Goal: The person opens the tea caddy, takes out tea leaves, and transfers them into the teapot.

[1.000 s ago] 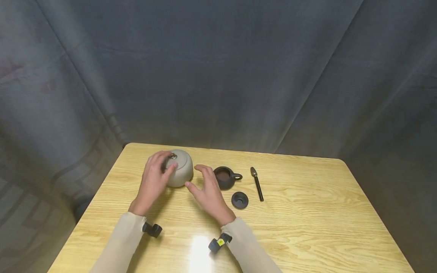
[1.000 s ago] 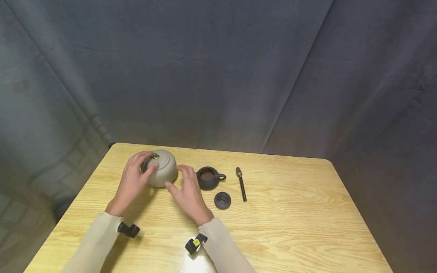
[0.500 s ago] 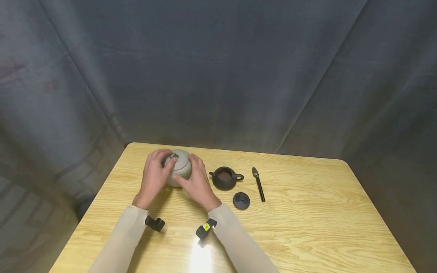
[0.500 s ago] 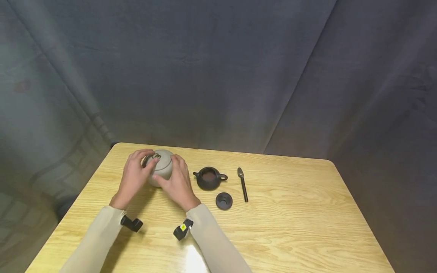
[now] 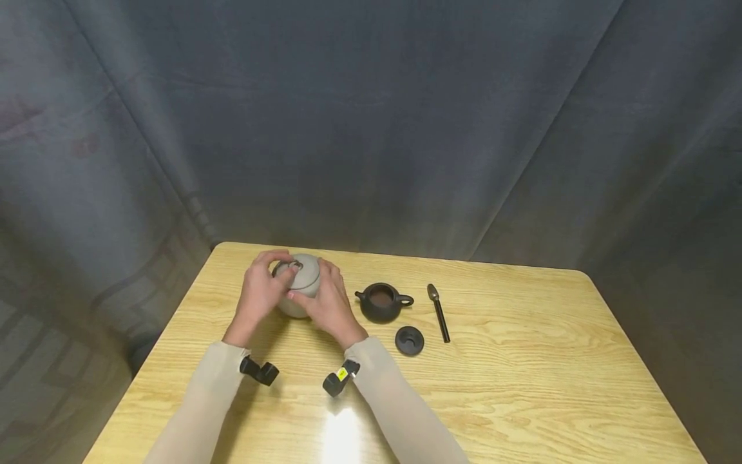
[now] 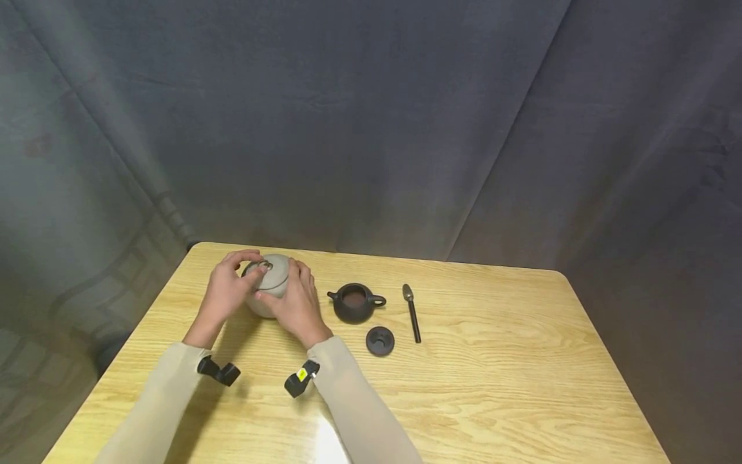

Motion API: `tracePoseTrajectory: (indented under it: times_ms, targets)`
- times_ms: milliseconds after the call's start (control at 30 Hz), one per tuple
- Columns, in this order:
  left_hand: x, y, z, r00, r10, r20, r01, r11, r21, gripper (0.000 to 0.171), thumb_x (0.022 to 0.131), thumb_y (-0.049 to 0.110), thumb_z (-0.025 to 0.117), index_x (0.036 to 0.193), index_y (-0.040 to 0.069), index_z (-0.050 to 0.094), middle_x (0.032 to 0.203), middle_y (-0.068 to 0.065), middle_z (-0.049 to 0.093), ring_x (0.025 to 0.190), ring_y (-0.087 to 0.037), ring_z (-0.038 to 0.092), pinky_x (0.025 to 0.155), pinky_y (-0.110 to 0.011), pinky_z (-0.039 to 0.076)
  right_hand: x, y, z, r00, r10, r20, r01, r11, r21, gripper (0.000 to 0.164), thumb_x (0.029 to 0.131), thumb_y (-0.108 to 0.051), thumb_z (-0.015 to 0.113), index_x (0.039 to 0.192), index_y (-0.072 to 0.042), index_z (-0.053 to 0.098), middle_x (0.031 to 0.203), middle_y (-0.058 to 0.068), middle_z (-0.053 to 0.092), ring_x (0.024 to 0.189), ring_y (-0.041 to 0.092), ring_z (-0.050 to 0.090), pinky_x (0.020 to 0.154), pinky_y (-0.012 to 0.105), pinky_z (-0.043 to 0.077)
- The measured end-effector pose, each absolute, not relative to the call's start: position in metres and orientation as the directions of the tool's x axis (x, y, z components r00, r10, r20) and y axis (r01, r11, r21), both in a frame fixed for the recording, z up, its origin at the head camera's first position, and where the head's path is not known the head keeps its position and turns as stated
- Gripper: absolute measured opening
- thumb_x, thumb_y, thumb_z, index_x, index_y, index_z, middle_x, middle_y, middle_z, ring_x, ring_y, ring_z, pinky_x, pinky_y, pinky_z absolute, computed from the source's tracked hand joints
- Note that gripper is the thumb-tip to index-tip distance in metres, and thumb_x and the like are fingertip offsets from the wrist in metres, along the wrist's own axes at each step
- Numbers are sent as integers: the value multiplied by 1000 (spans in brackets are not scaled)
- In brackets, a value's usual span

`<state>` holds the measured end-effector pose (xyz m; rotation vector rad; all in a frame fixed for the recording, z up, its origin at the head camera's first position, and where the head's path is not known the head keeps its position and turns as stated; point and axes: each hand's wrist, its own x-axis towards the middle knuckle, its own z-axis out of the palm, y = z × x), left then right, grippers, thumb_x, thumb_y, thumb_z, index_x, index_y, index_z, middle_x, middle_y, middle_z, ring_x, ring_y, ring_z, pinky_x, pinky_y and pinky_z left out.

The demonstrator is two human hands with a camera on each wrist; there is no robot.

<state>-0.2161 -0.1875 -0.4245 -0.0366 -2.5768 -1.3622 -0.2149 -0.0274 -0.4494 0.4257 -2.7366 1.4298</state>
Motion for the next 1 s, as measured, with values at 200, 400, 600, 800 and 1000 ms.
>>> tracePoseTrajectory:
  times_ms: [200,400,600,800,1000]
  targets:
    - [-219,-189,-418,-986,-84,144,76,541,838,34,103,14,66,133,-3,65,155,-21,55,152,-44,43,125,-66,35,-216,-28,-449,-970,-219,109,-213,532,-820,96,95,-42,82,166,-3,32,166,22,39,145,34,51,118,50,49]
    - [-219,-188,-415,-987,-102,127,55,525,849,32,102,14,68,129,-3,66,155,-20,57,153,-44,43,127,-65,33,-214,-29,-450,-973,-210,91,-192,531,-825,96,94,-42,82,167,-6,31,167,19,38,144,33,52,117,50,50]
    - [-219,-185,-415,-981,-93,172,93,553,828,25,103,16,70,117,-4,72,152,-22,59,150,-46,47,124,-65,38,-214,-28,-452,-973,-207,101,-198,522,-830,95,94,-42,82,167,-7,31,167,18,38,145,33,51,117,51,49]
    - [-219,-182,-419,-968,-75,239,153,580,800,24,103,17,72,109,-6,76,147,-24,61,143,-46,53,122,-63,42,-215,-28,-454,-971,-209,118,-210,503,-838,94,95,-40,82,167,-6,32,166,18,39,144,32,51,118,50,48]
    - [-220,-179,-418,-952,-76,297,192,609,770,24,104,15,69,105,-8,75,143,-25,63,142,-46,52,122,-64,40,-214,-27,-455,-970,-209,121,-213,504,-837,94,94,-40,83,166,-6,33,164,19,41,141,32,53,117,49,50]
